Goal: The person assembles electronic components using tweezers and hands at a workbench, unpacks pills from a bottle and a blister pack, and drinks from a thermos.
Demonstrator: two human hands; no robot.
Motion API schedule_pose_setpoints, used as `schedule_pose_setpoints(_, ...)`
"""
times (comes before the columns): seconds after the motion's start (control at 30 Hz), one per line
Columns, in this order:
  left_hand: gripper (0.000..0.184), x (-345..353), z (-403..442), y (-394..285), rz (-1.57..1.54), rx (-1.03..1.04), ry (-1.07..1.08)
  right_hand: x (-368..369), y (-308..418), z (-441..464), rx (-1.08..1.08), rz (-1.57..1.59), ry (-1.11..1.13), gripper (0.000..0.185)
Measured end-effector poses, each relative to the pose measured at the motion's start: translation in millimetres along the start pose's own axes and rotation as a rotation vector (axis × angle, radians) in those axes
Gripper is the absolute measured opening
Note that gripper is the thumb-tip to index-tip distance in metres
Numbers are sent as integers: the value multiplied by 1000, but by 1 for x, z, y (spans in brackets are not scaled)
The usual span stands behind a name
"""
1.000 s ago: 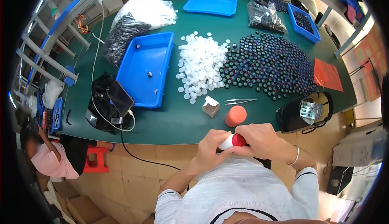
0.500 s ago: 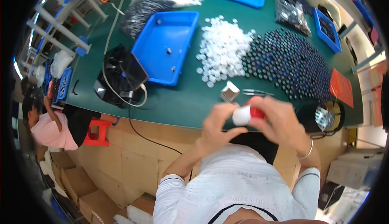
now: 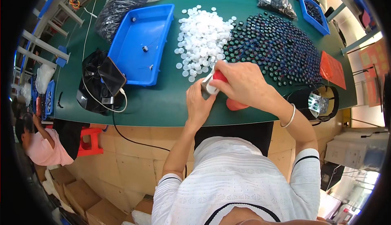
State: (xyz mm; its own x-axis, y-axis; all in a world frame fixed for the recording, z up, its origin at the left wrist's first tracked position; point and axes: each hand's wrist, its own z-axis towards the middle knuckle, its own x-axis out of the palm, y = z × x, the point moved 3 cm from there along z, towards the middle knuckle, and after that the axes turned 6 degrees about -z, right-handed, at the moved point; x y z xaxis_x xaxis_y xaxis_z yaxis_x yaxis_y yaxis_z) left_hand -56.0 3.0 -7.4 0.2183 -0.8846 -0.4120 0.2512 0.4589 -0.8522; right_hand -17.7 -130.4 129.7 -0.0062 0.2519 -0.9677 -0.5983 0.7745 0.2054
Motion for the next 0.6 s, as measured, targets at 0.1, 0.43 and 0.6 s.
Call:
schedule_pose_setpoints(0.1, 50, -1, -1, -1, -17, -21, 9, 0, -7, 5, 48, -49, -27, 31)
schedule_pose_setpoints(0.43, 45, -5, 4, -15, -258, -55, 3, -2, -11, 3, -12, 4, -17, 36)
schedule_pose_setpoints(0.6, 50, -15, 7, -34, -355, -84, 30, -29, -24, -9, -23, 156, -270, 37)
